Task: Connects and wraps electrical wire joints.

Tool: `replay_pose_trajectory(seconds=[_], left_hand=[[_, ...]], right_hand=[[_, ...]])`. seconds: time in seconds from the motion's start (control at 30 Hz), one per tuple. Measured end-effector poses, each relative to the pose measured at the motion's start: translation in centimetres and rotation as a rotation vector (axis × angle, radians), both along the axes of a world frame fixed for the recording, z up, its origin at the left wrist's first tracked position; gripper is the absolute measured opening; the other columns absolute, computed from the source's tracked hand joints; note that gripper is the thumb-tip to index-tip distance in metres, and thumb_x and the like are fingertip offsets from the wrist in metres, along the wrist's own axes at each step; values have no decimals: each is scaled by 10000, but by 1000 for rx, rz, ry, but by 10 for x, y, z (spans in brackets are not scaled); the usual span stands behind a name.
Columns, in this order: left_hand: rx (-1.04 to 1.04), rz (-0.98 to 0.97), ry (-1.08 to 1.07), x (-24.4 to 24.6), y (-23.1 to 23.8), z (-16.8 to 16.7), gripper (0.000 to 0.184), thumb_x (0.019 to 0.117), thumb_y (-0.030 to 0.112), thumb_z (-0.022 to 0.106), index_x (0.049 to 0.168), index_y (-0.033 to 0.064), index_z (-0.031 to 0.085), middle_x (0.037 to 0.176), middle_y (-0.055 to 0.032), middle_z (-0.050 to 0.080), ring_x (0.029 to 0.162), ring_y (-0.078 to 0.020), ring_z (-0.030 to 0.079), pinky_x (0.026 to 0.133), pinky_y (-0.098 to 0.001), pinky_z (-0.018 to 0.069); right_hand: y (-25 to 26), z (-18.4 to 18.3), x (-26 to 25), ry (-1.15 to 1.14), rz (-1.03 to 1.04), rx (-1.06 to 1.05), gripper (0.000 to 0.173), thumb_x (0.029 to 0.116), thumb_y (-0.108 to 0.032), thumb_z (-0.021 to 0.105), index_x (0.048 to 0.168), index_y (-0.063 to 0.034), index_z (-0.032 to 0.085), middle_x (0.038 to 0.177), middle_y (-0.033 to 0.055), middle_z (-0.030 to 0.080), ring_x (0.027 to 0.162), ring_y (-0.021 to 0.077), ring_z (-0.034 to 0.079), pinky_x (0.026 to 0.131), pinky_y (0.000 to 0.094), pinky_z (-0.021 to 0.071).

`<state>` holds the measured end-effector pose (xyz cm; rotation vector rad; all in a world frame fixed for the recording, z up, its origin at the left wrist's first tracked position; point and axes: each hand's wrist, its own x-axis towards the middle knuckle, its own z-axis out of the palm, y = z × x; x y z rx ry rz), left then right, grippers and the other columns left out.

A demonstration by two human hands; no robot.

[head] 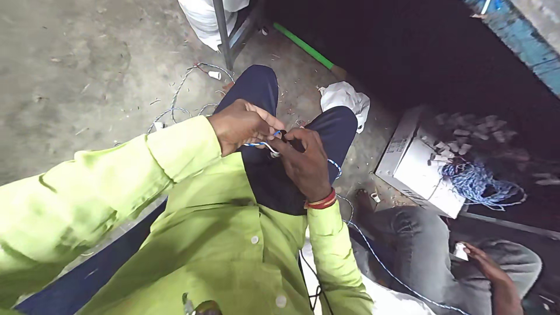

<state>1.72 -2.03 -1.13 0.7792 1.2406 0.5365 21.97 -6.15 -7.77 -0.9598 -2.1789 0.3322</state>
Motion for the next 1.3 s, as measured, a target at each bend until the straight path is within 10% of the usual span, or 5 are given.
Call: replay_pose_trajectory(seconds=[0.37, 0.77, 1.0, 1.3], left_hand=[[214, -147, 150, 9, -3, -1, 437, 773, -190, 710, 1171, -11, 728, 995, -103, 760, 864, -113, 721, 795, -260, 596], [279, -247, 459, -3, 1, -1, 222, 873, -28, 711, 1007, 123, 804, 847, -23, 762, 697, -107, 672, 665, -347, 553], [587, -328, 607, 5, -13, -6, 278, 893, 79, 685, 1142, 164, 778, 926, -49, 746, 764, -175, 682, 714, -474, 556], [655, -280, 507, 1, -21, -30, 413, 901, 49, 683, 1293, 172, 717, 1100, -81, 705, 948, -192, 673, 831, -457, 559]], right_hand=[[11, -9, 12, 54, 14, 54, 212, 880, -39, 743, 1087, -57, 780, 1067, 163, 707, 932, 211, 709, 802, 315, 614], [15, -21, -5, -41, 131, 93, 193, 923, -40, 709, 1112, -58, 742, 1049, 168, 657, 1010, 273, 677, 1015, 435, 547], [15, -25, -2, 47, 21, 52, 203, 899, -83, 712, 1093, -58, 765, 1006, 157, 673, 877, 220, 685, 736, 328, 598], [17, -31, 0, 88, -22, 37, 215, 875, -22, 725, 1080, -48, 782, 979, 159, 704, 829, 199, 701, 692, 311, 605]])
